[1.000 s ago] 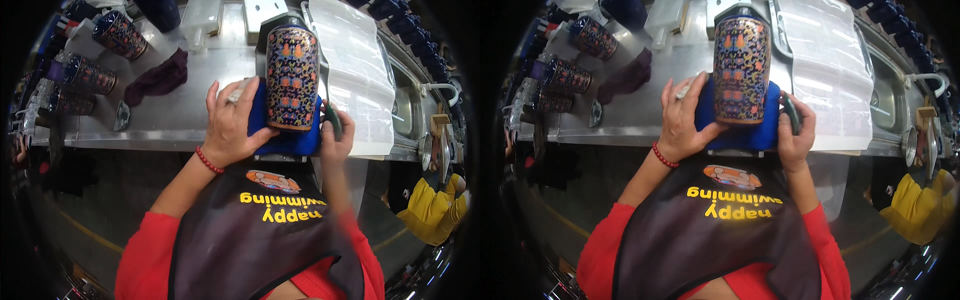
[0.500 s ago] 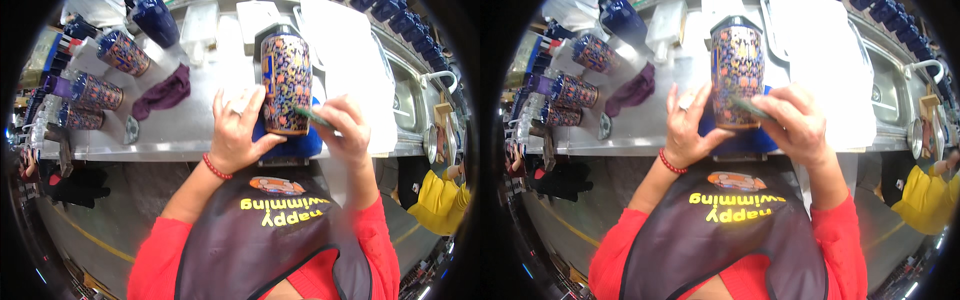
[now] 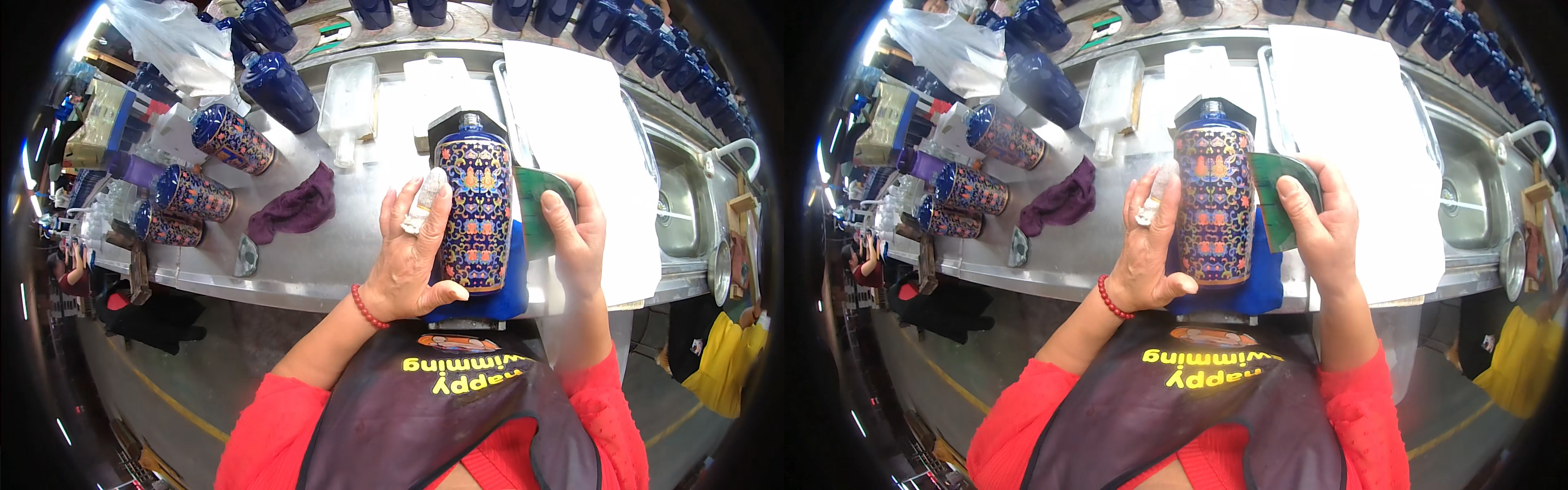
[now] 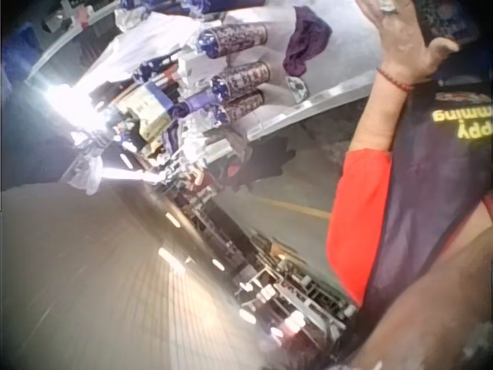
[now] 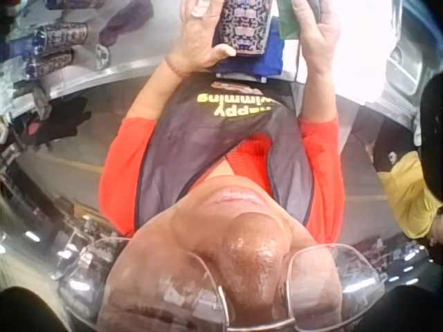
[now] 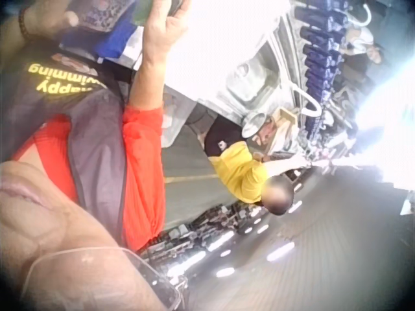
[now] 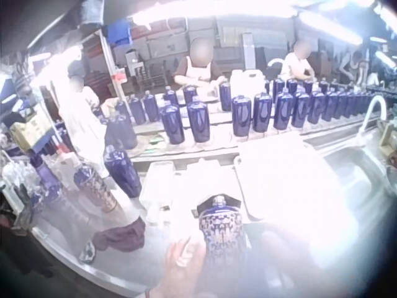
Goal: The person applies a decorative sticker to a blue ceramic bottle, smoothing it with a green tool and fingers to remove air bubbles. The person rotates the bottle to align and press the sticker around the curved surface.
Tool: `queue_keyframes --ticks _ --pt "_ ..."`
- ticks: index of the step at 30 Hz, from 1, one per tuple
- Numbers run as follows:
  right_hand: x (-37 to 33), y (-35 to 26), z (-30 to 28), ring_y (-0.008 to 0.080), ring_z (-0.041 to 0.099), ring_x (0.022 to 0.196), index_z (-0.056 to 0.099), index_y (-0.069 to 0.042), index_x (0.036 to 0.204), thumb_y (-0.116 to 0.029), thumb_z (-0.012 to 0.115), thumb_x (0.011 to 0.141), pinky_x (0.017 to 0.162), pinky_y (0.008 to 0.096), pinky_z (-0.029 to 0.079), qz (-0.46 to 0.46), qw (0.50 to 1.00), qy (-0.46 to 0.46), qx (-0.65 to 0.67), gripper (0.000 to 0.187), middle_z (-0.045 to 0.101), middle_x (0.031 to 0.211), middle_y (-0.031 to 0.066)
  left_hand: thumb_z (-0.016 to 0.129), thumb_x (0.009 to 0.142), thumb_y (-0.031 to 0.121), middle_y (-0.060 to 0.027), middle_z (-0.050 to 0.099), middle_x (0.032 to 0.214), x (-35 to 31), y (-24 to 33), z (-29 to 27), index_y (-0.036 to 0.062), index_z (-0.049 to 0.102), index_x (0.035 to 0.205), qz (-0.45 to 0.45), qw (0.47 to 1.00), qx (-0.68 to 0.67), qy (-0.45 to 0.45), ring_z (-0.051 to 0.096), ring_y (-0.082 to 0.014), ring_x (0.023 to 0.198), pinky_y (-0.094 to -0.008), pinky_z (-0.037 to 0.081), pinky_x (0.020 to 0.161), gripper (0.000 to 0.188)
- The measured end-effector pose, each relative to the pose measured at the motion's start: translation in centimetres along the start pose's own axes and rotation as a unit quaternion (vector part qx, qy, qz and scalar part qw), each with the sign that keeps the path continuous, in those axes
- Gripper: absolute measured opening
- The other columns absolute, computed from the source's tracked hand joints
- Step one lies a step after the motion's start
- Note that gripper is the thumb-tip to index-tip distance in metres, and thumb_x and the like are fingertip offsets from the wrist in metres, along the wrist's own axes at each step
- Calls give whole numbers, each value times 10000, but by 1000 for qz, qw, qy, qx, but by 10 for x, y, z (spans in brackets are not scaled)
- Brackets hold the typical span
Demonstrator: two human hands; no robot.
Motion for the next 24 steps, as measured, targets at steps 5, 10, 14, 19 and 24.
queue_keyframes --ticks 5,10,14,19,24 --pt "-7 -40 37 331 606 1195 549 2 1431 112 594 888 1025 398 494 -280 895 -76 -338 556 597 1369 223 409 877 857 -262 327 1620 20 2 -3 -24 305 1594 3 999 31 -22 262 -459 1477 -602 50 1213 1140" --pt "-14 -31 61 421 544 1278 607 -55 1415 152 586 802 1074 465 466 -272 883 -137 -357 648 508 1478 260 450 846 863 -257 402 1576 26 8 -7 -23 362 1570 -5 999 37 -19 290 -436 1474 -601 45 1212 1148" --pt "-17 -34 63 422 549 1266 603 -54 1418 147 587 805 1066 464 471 -281 872 -130 -379 646 515 1466 260 459 825 874 -248 430 1555 29 12 -6 -19 391 1557 -7 997 68 -31 295 -424 1475 -607 51 1210 1156" --pt "-9 -35 61 426 558 1242 599 -56 1422 127 596 807 1052 470 474 -253 889 -125 -360 641 533 1421 257 436 850 864 -243 421 1564 36 8 -11 -13 393 1558 0 997 69 -28 293 -427 1471 -620 50 1205 1128" --pt "-9 -38 66 427 558 1236 604 -67 1421 115 606 803 1049 480 472 -248 885 -127 -373 644 525 1406 254 412 870 854 -248 412 1569 43 3 -12 -23 389 1554 -4 997 79 -17 297 -432 1463 -627 55 1203 1113"
Point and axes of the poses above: each hand's wrist, its own x-axis towards the middle knuckle, its own z-axis out of the palm, y = z × x, the point moved 10 cm from there along x, towards the middle knuckle
